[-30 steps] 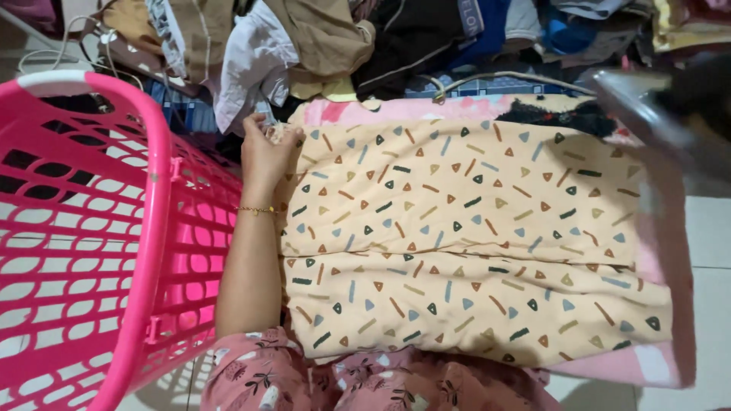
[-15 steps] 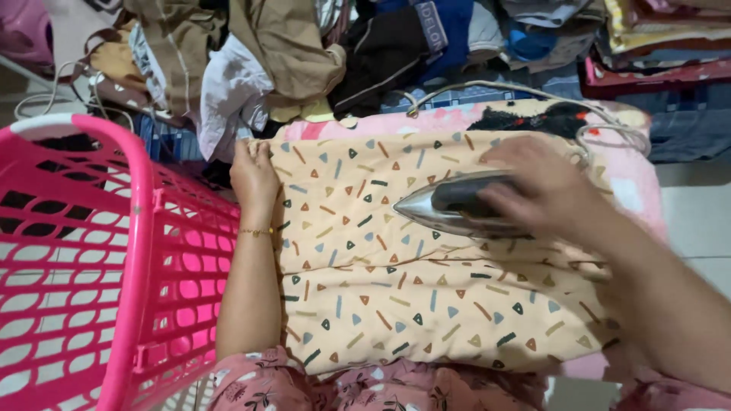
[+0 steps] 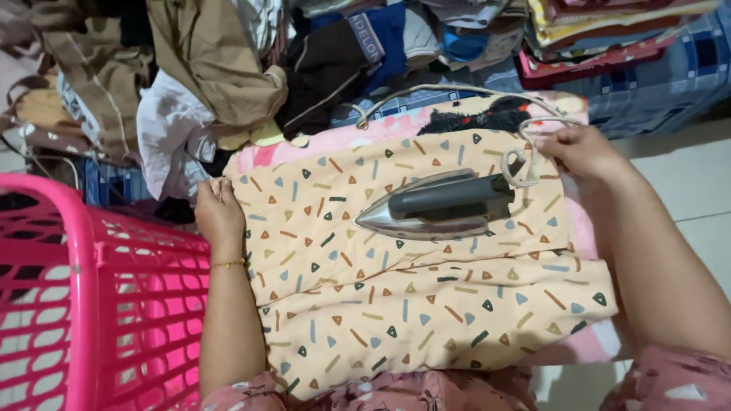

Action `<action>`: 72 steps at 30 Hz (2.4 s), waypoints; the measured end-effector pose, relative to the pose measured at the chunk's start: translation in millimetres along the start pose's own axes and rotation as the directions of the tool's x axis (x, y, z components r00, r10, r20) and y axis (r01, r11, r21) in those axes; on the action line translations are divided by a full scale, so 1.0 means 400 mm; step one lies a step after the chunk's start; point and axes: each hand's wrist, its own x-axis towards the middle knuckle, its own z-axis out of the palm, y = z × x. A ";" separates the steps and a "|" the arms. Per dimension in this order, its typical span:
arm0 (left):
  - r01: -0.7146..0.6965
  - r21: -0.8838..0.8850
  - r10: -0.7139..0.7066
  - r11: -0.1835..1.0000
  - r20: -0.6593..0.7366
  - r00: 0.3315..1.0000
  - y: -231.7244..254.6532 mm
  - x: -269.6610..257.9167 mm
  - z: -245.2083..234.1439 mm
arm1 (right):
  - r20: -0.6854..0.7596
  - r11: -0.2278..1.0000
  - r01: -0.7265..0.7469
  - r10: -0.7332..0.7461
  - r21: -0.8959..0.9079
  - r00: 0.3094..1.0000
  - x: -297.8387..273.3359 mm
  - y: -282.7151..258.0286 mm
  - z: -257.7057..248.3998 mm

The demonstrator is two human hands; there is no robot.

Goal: Ironing a patterned garment on a blanket placed on the floor.

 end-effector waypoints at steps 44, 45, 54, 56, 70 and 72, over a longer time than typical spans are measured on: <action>-0.137 0.045 0.141 0.990 -0.111 0.984 0.126 0.146 0.016 | -0.205 0.409 0.332 -0.837 -0.850 0.508 0.144 -0.066 0.052; -0.150 0.072 0.156 0.986 -0.092 0.983 0.117 0.148 0.047 | -0.173 0.361 0.295 -0.842 -0.884 0.511 0.155 -0.057 0.045; -0.047 0.170 0.027 0.984 0.116 0.993 0.057 0.150 0.063 | 0.017 0.447 0.433 -0.680 -0.783 0.733 0.054 -0.119 0.002; -0.054 0.169 0.028 0.984 0.149 0.988 0.076 0.122 -0.006 | 0.071 0.514 0.508 -0.651 -0.691 0.756 0.008 -0.100 -0.020; -0.346 0.283 0.153 0.895 0.533 0.832 0.050 -0.195 -0.161 | 0.066 0.350 0.367 -0.639 -0.862 0.766 -0.322 0.064 0.036; -0.282 0.297 0.085 0.912 0.538 0.839 0.037 -0.178 -0.182 | 0.074 0.342 0.364 -0.634 -0.866 0.770 -0.319 0.063 0.020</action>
